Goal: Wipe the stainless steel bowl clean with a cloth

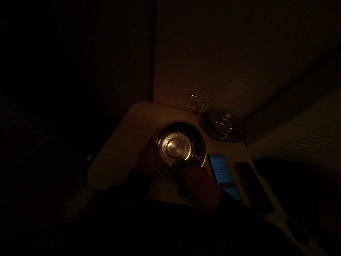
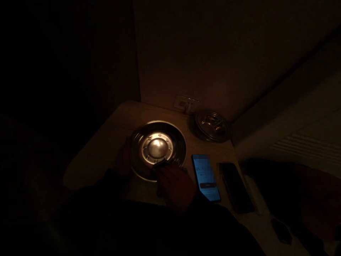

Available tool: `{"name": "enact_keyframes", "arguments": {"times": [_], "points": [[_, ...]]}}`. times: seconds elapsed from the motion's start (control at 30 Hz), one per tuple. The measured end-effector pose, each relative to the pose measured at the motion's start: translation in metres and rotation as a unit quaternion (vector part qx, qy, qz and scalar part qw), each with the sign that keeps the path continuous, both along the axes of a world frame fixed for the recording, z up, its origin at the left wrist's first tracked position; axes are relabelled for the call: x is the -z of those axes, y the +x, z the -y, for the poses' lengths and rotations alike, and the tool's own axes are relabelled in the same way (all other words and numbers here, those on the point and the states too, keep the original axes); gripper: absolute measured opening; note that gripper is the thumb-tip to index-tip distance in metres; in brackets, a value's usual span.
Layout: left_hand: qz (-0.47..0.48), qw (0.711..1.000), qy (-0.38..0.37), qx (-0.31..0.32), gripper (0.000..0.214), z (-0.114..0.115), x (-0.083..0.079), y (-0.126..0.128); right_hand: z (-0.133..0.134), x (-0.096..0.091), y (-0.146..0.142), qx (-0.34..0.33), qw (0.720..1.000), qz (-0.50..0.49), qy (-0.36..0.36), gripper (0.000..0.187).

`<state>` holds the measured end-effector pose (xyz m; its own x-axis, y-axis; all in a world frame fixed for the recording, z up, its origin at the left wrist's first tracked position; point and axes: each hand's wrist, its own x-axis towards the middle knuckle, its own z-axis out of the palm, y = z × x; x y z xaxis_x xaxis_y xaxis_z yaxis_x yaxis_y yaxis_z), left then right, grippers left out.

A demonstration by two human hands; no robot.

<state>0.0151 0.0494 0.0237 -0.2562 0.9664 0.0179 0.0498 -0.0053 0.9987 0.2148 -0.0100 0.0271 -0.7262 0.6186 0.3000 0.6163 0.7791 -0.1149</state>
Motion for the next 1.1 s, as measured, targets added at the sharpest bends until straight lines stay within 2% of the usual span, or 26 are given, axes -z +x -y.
{"name": "enact_keyframes", "arguments": {"times": [0.23,0.33,0.47,0.53,0.67,0.77,0.83,0.97,1.1], "points": [[-0.013,0.999,-0.032,-0.035,0.034,0.003,-0.012,0.001,0.008,0.007,-0.048,0.062,0.990,-0.117,-0.043,0.032],[0.005,0.999,-0.028,-0.035,0.031,0.003,-0.014,0.001,0.007,0.003,-0.040,0.051,0.993,-0.094,-0.046,0.031],[0.028,0.999,-0.012,-0.014,0.046,0.002,-0.010,0.002,0.004,-0.005,-0.011,0.009,0.998,-0.060,-0.020,0.027],[0.036,0.999,-0.021,-0.008,0.051,0.002,-0.008,0.002,0.003,-0.006,-0.008,-0.004,0.998,-0.067,-0.011,0.027],[0.043,0.998,-0.052,-0.011,0.053,0.003,-0.006,0.003,0.005,-0.001,-0.037,0.024,0.992,-0.123,-0.012,0.029],[0.036,0.998,-0.040,-0.023,0.047,0.006,-0.010,0.002,0.005,0.003,-0.066,0.078,0.984,-0.159,-0.032,0.029],[0.018,0.998,-0.039,-0.041,0.041,0.007,-0.014,0.002,0.005,0.005,-0.073,0.092,0.983,-0.158,-0.033,0.030],[0.018,0.997,-0.065,-0.049,0.043,0.003,-0.017,0.001,0.004,0.006,-0.045,0.032,0.994,-0.104,0.014,0.031],[0.048,0.997,-0.057,-0.003,0.056,-0.004,-0.008,-0.001,0.001,0.002,-0.006,-0.013,0.996,-0.069,0.053,0.024]]}}
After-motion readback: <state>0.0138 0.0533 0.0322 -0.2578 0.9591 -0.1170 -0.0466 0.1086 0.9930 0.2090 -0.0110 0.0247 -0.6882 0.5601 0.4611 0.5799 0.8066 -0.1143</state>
